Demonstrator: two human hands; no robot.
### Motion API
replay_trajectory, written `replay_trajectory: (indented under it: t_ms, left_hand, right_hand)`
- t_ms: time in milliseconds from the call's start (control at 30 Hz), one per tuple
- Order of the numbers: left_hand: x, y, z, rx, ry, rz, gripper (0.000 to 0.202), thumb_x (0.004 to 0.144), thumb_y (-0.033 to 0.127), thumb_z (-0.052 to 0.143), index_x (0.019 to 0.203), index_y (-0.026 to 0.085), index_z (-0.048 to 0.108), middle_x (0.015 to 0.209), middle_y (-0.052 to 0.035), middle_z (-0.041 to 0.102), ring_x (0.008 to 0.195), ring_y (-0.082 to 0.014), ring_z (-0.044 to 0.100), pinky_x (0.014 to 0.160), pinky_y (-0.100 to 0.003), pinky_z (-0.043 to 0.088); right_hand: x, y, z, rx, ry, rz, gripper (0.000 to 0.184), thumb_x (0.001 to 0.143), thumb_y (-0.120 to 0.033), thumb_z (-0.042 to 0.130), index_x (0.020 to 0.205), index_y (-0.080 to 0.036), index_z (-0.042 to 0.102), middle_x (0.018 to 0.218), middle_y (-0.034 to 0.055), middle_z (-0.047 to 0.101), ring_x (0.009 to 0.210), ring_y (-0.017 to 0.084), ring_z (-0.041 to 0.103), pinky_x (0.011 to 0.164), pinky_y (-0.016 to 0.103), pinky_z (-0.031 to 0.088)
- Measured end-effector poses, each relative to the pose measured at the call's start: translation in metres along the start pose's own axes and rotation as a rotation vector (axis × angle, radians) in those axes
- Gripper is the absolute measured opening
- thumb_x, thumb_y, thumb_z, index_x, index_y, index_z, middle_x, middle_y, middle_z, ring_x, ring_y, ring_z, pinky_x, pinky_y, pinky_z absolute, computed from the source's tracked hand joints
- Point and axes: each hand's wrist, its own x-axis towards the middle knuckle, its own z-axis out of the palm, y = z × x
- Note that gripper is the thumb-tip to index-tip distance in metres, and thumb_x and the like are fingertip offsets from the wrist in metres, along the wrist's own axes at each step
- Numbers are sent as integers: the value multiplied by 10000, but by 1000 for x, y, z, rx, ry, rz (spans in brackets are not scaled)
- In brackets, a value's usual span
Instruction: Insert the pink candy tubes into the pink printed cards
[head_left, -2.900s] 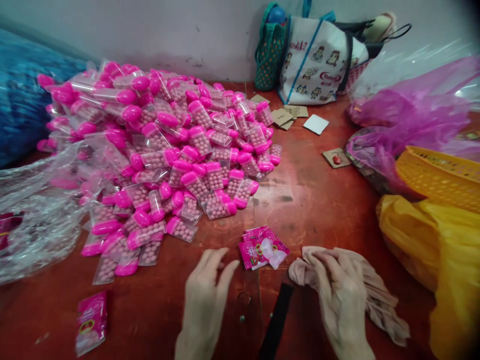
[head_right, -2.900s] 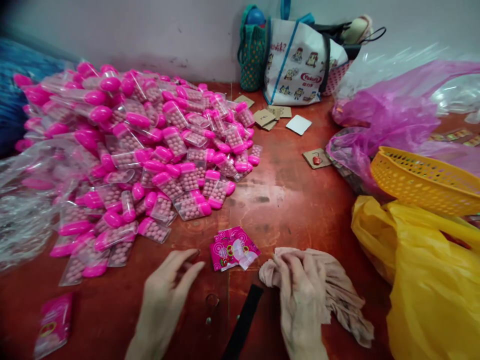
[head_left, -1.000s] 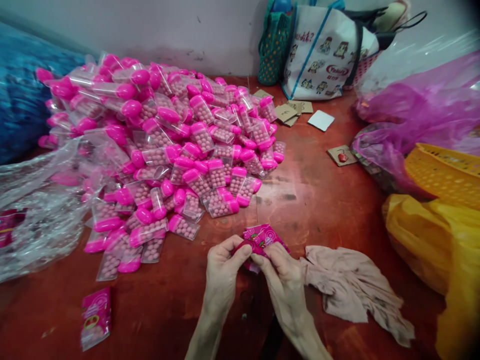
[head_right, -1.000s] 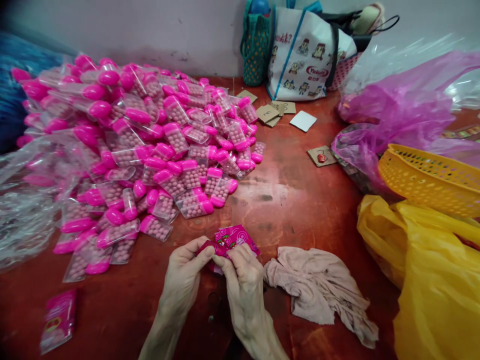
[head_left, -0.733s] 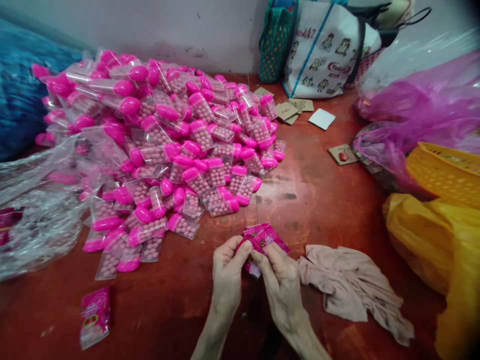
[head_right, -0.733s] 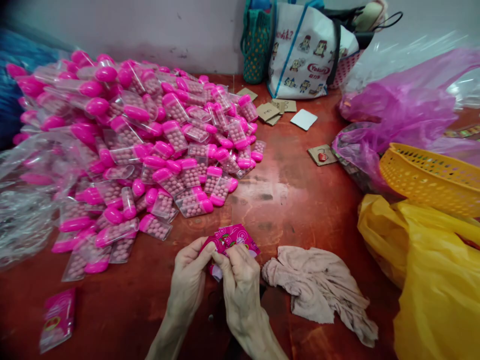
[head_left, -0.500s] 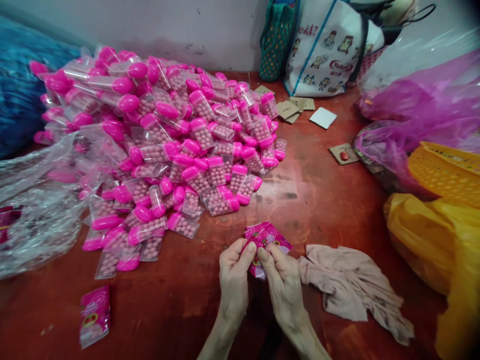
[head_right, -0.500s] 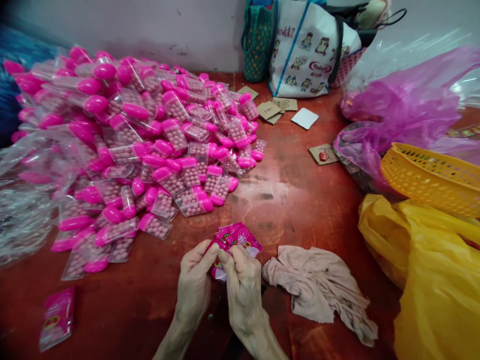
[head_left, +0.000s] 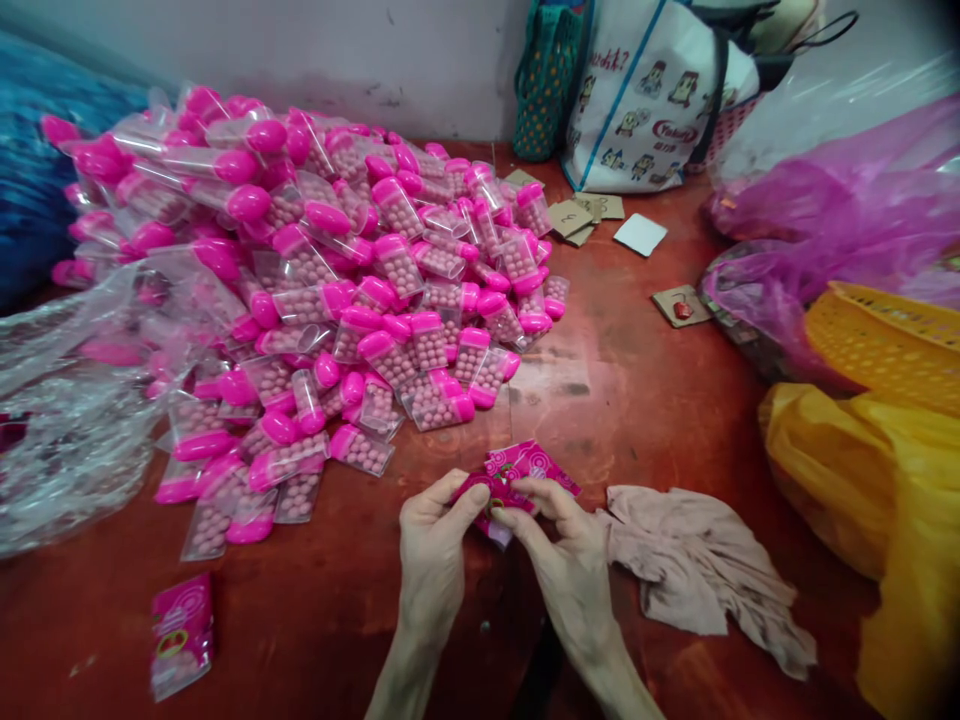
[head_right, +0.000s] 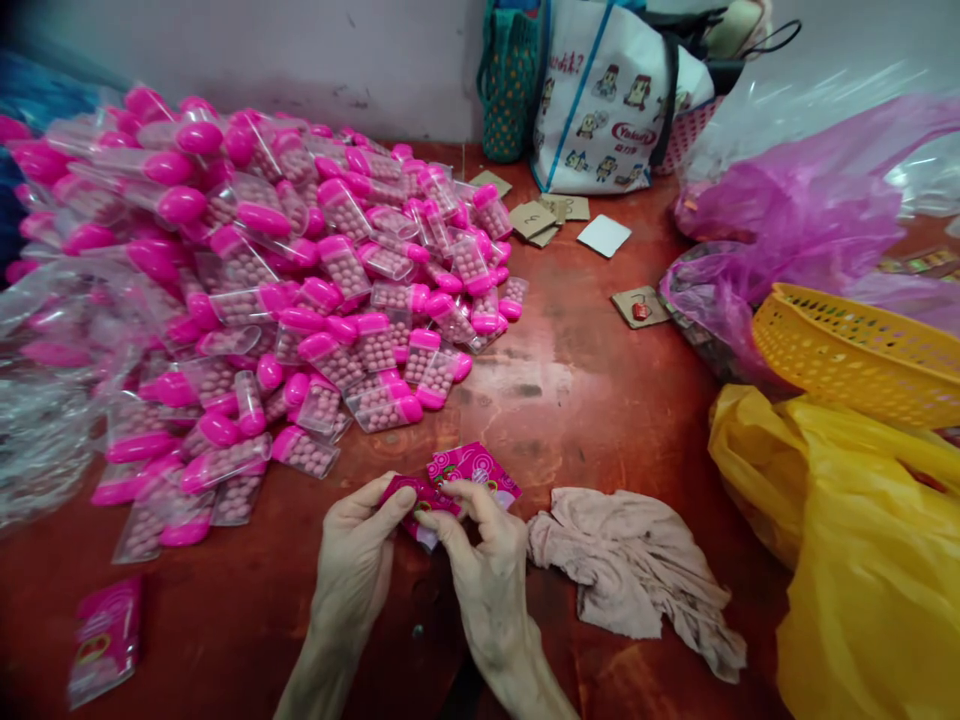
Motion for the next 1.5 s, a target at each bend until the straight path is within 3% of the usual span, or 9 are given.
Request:
replay_trajectory:
  t_ms: [167,367,433,667,767,1000,1200,1333,1500]
  left_hand:
    - [0,-1,1,-112,58,-75,141,623,193,730,554,131,624,532,36,552,510,-62,478,523,-171,408]
    - [1,2,-2,110,135,128,255,648,167,719,885,195,628,716,33,636,649,-83,570,615,-170,452]
    - [1,4,-4,191,134,156,232,642,167,723,849,187,619,709,33,626,646,-88,567,607,-173,454]
    - [6,9,-14,235,-104,85,39,699,179,669,711,161,637,700,6,607,667,-120,550,632,-222,440]
    - [6,12,-15,290,-192,134,156,792,196,561,683,155,665,757,-27,612,723,-147,549,671,-248,418]
    - [-1,14,-16,275,-16,209,263,812,188,500,604,159,659,879,-58,657,747,-183,562,677,-277,408]
    - [4,14,-14,317,-130,241,321,852,286,447,713,155,705,873,-101,666,822,-238,583,738,-326,421]
    - [3,14,-10,343,-40,223,195,764,189,587,597,171,686,777,-64,664,733,-189,582,677,-276,415]
    - [3,13,-9,63,72,128,168,663,135,668,499,162,647,594,0,567,563,-105,488,519,-211,372]
  right_hand:
    - [-2,0,-2,-76,-40,-171,195,835,-204,551,656,-169,618,589,-25,585,544,104,531,547,200,405]
    - [2,-1,-2,-139,-19,-241,236,878,-188,490,665,-160,588,613,-12,571,572,112,520,556,217,390]
    - [2,1,-2,-154,-15,-286,204,871,-168,501,691,-159,597,639,-4,588,595,118,527,570,221,398]
    - [6,10,-5,-256,-46,-461,121,864,-161,519,842,-147,636,703,38,623,651,150,535,619,257,421]
    - [9,10,-5,-307,-84,-538,153,879,-192,496,816,-139,625,665,44,600,628,155,514,592,264,406]
    - [9,5,-10,-335,-106,-502,351,924,-241,404,590,-168,484,547,-7,452,528,119,428,509,239,321]
    - [9,5,-12,-405,-185,-500,305,918,-233,415,653,-166,550,595,15,511,588,139,458,548,253,353]
    - [8,4,-9,-437,-252,-495,307,915,-249,422,664,-170,581,593,15,522,583,140,454,539,255,353]
    - [4,-6,-8,-238,-216,-365,158,858,-275,536,770,-180,627,656,12,609,625,145,534,596,256,410]
